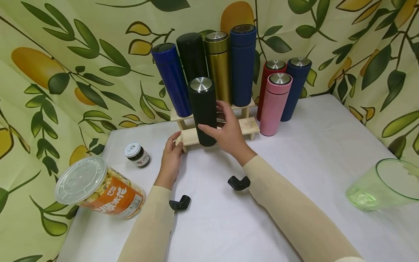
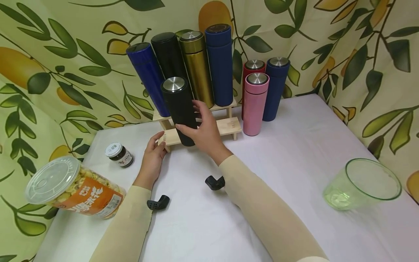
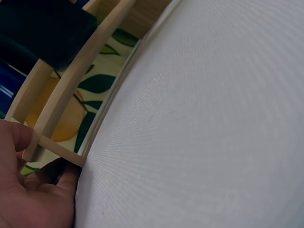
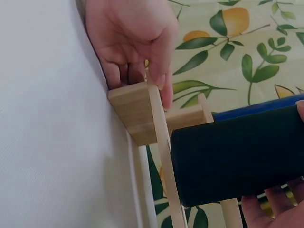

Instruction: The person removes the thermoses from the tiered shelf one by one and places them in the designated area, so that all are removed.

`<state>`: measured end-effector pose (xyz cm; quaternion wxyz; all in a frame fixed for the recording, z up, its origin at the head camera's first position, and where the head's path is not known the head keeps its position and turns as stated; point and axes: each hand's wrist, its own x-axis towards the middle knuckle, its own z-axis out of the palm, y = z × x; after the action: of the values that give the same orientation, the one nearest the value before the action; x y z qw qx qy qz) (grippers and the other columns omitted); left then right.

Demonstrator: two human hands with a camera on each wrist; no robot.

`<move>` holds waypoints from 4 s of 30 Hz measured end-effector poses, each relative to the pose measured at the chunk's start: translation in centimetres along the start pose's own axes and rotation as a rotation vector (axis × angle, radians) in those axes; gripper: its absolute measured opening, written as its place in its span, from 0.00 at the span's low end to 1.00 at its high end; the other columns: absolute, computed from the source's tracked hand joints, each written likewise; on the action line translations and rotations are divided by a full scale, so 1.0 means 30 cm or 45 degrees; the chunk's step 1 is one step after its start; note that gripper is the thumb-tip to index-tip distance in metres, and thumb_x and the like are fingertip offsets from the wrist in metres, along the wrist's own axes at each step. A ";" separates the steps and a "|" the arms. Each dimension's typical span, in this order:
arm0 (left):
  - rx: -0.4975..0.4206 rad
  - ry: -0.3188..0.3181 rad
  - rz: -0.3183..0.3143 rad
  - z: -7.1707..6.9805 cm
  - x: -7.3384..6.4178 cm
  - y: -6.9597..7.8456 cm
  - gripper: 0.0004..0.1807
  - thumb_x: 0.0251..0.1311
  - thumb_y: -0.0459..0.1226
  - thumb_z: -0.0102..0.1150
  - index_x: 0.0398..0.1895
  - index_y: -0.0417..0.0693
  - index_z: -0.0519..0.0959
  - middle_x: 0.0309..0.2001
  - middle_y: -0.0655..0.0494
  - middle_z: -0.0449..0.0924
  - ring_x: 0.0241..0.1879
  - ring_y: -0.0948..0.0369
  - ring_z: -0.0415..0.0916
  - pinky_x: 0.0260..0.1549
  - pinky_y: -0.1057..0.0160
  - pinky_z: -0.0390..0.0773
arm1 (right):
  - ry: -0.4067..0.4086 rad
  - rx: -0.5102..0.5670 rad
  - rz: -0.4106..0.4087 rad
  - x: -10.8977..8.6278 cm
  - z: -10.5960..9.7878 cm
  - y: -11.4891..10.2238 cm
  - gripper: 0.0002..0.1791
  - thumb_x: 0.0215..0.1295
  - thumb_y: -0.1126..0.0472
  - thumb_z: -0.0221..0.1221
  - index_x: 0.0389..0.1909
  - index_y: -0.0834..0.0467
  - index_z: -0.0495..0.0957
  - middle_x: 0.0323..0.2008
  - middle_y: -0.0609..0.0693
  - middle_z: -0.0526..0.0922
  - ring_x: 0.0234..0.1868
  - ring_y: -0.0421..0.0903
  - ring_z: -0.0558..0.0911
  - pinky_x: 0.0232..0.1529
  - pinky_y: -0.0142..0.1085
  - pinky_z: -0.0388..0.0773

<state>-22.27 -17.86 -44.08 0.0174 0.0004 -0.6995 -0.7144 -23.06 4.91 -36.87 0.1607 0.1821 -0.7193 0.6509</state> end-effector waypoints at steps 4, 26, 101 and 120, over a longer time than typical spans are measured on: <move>-0.021 -0.001 0.005 0.001 0.002 0.001 0.27 0.87 0.31 0.41 0.84 0.43 0.62 0.81 0.40 0.61 0.77 0.51 0.65 0.76 0.55 0.65 | 0.043 0.033 0.001 -0.025 -0.039 -0.010 0.42 0.66 0.63 0.78 0.77 0.56 0.67 0.64 0.54 0.77 0.62 0.52 0.78 0.61 0.55 0.79; -0.004 -0.005 -0.009 0.005 0.001 0.002 0.28 0.87 0.32 0.41 0.85 0.46 0.61 0.83 0.40 0.57 0.79 0.51 0.62 0.76 0.56 0.64 | 0.363 -0.065 -0.110 -0.057 -0.243 -0.045 0.40 0.65 0.67 0.77 0.73 0.60 0.67 0.60 0.54 0.77 0.56 0.50 0.77 0.55 0.42 0.78; -0.020 -0.006 -0.017 -0.003 0.000 -0.002 0.27 0.87 0.32 0.42 0.85 0.48 0.62 0.82 0.42 0.59 0.78 0.53 0.62 0.76 0.56 0.64 | 1.169 -0.417 0.328 -0.026 -0.647 0.185 0.41 0.72 0.54 0.72 0.80 0.46 0.63 0.73 0.38 0.67 0.70 0.35 0.64 0.69 0.28 0.61; -0.025 0.003 -0.017 0.004 0.013 -0.006 0.27 0.87 0.32 0.43 0.84 0.48 0.63 0.81 0.42 0.61 0.78 0.54 0.63 0.76 0.56 0.65 | 1.129 -0.325 0.589 0.071 -0.704 0.193 0.41 0.78 0.52 0.66 0.84 0.38 0.57 0.79 0.36 0.61 0.78 0.33 0.57 0.73 0.25 0.55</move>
<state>-22.66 -17.76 -44.25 0.0133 0.0059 -0.6923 -0.7214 -27.78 26.31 -38.82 0.3231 -0.2964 -0.6771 0.5910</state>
